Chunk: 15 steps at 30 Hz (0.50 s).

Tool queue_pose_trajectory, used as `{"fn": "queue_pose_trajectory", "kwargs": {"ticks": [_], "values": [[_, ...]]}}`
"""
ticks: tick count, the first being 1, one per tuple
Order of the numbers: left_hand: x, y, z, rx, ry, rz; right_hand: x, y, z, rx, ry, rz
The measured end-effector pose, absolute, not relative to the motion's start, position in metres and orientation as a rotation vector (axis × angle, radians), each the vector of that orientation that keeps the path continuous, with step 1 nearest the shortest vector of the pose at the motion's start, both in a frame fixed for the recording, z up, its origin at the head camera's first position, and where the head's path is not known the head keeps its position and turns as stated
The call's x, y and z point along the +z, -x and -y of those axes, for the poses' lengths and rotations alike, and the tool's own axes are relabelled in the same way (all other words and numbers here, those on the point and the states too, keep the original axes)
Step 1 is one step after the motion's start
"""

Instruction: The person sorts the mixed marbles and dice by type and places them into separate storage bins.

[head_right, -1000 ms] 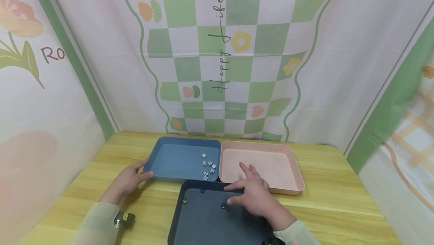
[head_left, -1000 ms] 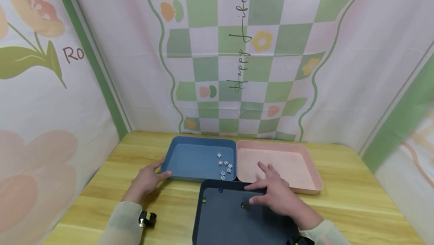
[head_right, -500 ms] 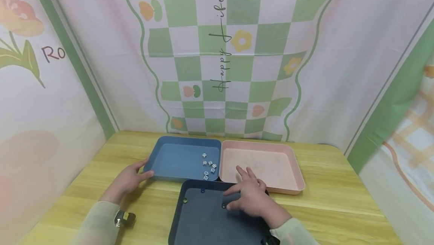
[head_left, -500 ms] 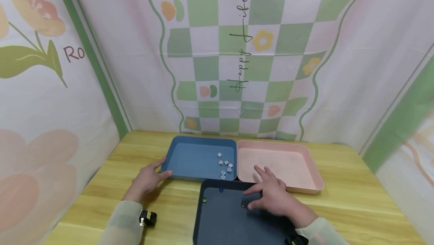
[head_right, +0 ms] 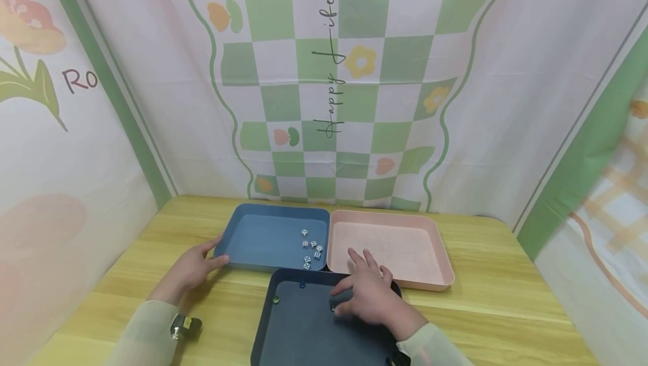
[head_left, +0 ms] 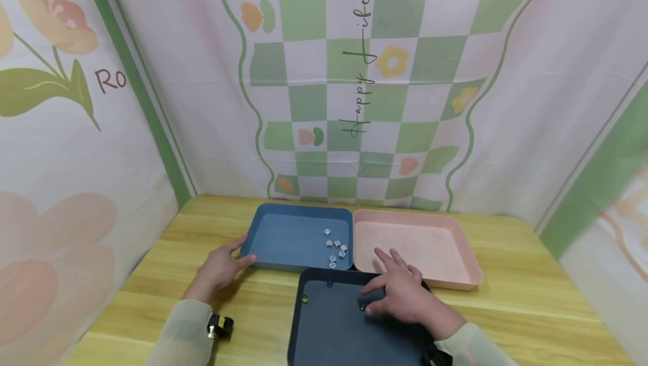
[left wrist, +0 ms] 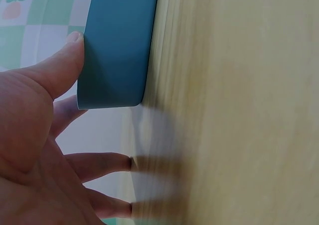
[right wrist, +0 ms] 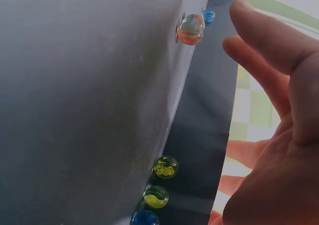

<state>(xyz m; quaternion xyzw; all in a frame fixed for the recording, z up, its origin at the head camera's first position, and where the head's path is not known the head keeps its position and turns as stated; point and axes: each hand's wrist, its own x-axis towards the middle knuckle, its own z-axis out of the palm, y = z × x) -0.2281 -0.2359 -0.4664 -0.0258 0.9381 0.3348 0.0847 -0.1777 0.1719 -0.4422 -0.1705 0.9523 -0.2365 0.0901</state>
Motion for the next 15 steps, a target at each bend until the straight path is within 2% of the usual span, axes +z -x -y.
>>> {"fn": "queue_pose_trajectory", "kwargs": {"ticks": [15], "values": [[-0.4653,0.226,0.236,1.004,0.092,-2.79,-0.4476,0.1817,-0.1687,-0.663,0.522,-2.81]]}}
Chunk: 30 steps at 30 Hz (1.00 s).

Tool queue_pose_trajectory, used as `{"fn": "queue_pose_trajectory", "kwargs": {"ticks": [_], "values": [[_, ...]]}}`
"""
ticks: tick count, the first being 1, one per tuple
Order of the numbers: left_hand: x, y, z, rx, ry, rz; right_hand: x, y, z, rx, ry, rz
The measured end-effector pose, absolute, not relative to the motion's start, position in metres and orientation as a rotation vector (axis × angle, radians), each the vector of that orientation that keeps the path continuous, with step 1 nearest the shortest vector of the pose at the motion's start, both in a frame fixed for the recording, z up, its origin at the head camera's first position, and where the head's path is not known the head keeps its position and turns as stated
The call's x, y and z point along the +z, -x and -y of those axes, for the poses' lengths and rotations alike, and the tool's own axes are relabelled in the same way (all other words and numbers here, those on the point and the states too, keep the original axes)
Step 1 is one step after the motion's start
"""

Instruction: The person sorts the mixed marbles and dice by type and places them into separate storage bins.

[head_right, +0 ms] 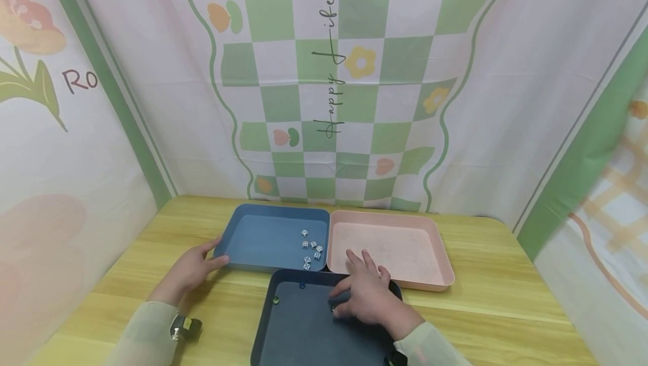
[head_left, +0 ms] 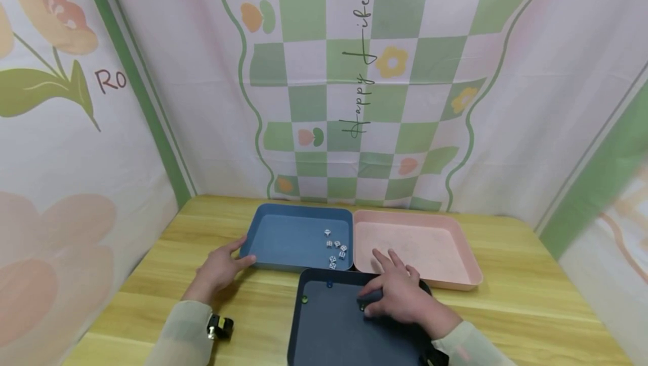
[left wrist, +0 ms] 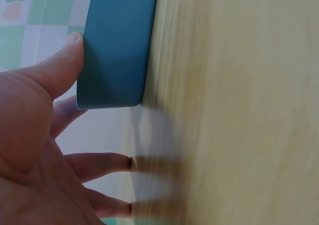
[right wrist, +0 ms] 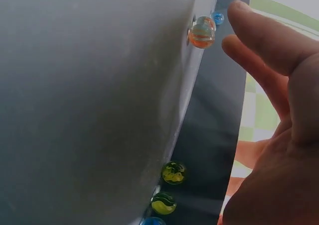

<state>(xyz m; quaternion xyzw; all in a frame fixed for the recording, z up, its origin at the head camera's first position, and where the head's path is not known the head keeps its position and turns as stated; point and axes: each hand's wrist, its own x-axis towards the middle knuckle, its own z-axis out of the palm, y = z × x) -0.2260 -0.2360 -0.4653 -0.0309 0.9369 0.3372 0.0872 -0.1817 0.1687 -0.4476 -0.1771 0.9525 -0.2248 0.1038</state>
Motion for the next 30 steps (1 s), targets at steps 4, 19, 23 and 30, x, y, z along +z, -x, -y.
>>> {"fn": "queue_pose_trajectory", "kwargs": {"ticks": [4,19,23,30], "values": [[-0.4653,0.226,0.2359,1.001,0.089,-2.796,-0.4505,0.1822,-0.1686,-0.664,0.526,-2.81],[-0.4653,0.2259,0.2362,0.969,0.077,-2.811,-0.4544,0.1827,-0.1677,-0.636,0.509,-2.812],[-0.4647,0.2263,0.2358,0.98,0.085,-2.801,-0.4549,0.1831,-0.167,-0.622,0.511,-2.813],[-0.4645,0.2263,0.2355,0.977,0.083,-2.804,-0.4546,0.1832,-0.1644,-0.614,0.508,-2.82]]}}
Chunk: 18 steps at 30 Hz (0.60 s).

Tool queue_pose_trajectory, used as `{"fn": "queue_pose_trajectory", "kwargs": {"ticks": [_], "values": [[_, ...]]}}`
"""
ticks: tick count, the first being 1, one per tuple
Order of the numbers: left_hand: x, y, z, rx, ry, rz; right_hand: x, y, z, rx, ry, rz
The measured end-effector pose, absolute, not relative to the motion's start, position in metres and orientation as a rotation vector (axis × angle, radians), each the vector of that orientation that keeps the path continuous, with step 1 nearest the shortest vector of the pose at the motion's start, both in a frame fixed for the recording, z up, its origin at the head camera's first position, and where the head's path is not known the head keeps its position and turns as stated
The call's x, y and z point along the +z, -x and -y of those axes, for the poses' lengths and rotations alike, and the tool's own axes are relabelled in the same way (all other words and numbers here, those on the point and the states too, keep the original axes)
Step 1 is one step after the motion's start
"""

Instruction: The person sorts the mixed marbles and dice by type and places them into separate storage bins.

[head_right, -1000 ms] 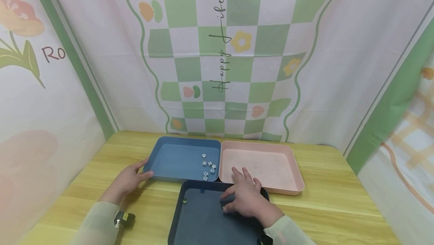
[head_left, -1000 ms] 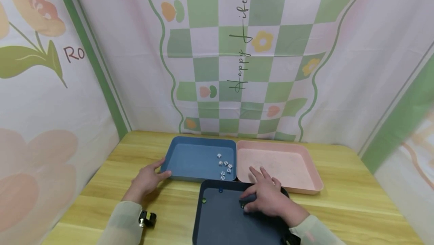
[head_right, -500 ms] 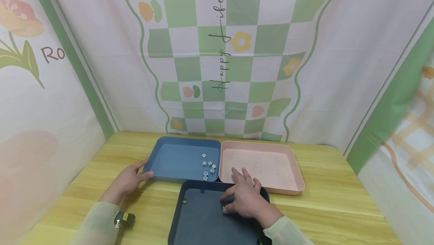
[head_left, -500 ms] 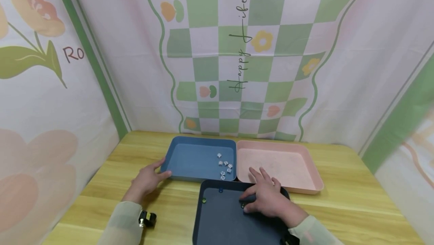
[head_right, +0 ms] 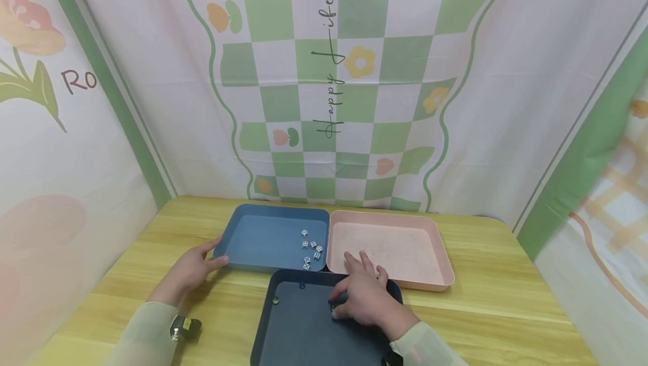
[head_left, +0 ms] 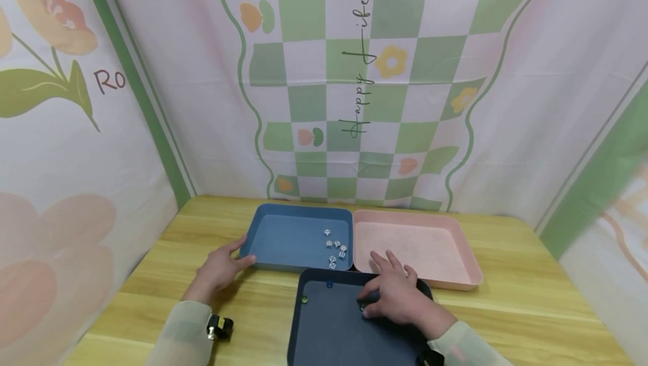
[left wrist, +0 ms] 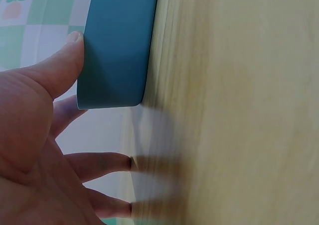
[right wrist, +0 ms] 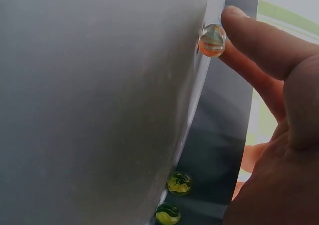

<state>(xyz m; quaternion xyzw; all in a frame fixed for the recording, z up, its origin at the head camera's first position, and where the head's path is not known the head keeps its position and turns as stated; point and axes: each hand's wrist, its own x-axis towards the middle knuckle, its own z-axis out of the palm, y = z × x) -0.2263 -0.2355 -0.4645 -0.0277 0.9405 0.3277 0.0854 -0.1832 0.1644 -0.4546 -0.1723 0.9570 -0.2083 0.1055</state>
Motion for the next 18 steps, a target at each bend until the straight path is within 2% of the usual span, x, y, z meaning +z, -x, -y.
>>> {"fn": "queue_pose_trajectory", "kwargs": {"ticks": [18], "values": [[-0.4657,0.2266,0.2364,0.978,0.081,-2.8,-0.4587,0.1836,-0.1621,-0.574,0.499,-2.842]]}}
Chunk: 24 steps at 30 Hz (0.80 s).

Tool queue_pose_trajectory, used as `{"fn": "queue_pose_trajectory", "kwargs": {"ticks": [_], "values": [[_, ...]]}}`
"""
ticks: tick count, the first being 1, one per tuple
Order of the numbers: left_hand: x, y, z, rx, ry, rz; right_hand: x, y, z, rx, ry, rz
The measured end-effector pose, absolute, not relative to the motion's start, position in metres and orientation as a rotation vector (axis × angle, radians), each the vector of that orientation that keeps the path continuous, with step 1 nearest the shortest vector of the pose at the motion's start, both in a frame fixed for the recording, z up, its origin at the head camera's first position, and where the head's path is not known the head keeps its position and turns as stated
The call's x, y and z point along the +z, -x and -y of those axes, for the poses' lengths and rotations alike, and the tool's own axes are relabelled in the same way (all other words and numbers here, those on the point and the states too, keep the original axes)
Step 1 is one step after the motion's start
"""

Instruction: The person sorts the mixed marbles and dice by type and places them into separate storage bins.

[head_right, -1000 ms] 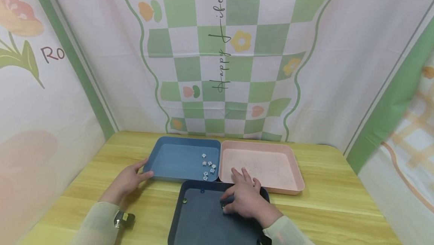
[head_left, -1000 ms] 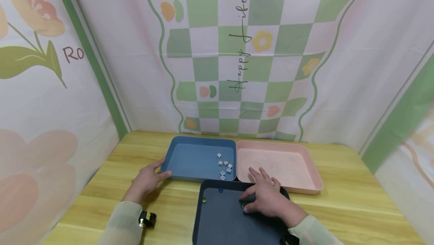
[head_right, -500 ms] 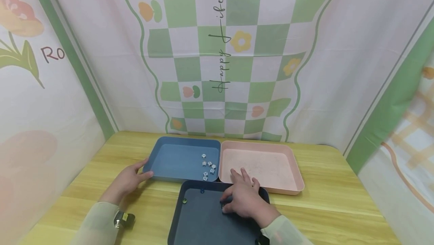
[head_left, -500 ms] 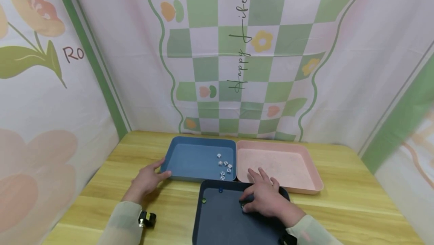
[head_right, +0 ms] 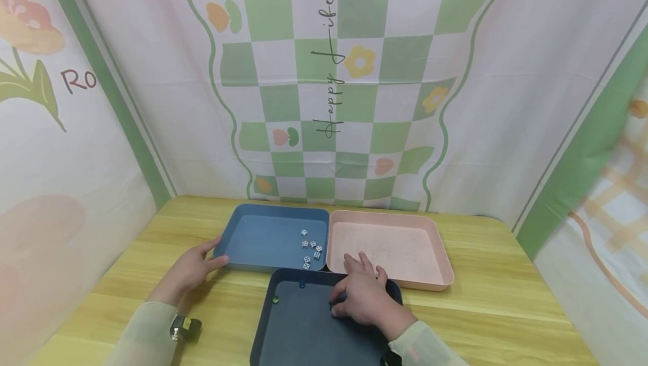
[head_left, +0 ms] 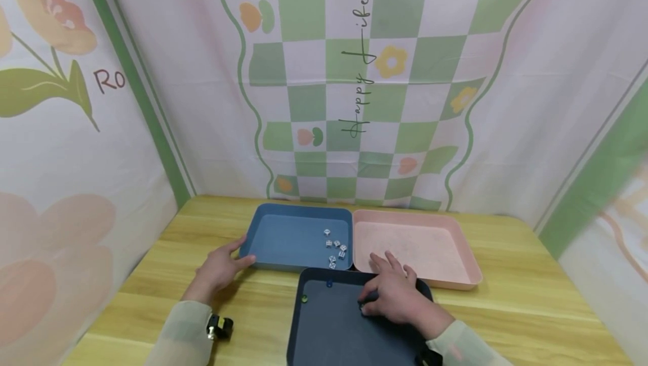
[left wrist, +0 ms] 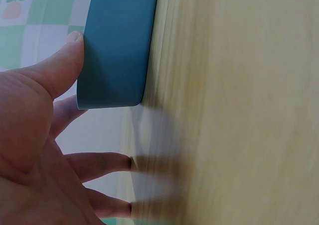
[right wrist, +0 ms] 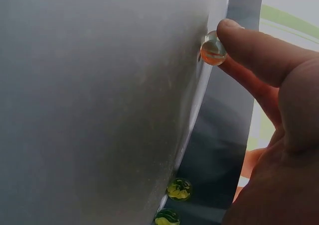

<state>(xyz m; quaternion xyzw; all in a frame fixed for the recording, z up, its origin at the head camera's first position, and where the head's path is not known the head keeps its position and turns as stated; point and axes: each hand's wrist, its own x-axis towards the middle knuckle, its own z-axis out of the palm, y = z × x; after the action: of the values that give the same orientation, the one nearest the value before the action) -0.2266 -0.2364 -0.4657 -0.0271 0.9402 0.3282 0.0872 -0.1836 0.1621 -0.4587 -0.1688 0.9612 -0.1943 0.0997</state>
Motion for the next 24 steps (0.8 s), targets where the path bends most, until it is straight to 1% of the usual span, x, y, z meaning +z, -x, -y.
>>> {"fn": "queue_pose_trajectory", "kwargs": {"ticks": [24], "values": [[-0.4655,0.2268,0.2366,0.988,0.067,-2.8,-0.4572,0.1819,-0.1611,-0.62,0.518,-2.841]]}}
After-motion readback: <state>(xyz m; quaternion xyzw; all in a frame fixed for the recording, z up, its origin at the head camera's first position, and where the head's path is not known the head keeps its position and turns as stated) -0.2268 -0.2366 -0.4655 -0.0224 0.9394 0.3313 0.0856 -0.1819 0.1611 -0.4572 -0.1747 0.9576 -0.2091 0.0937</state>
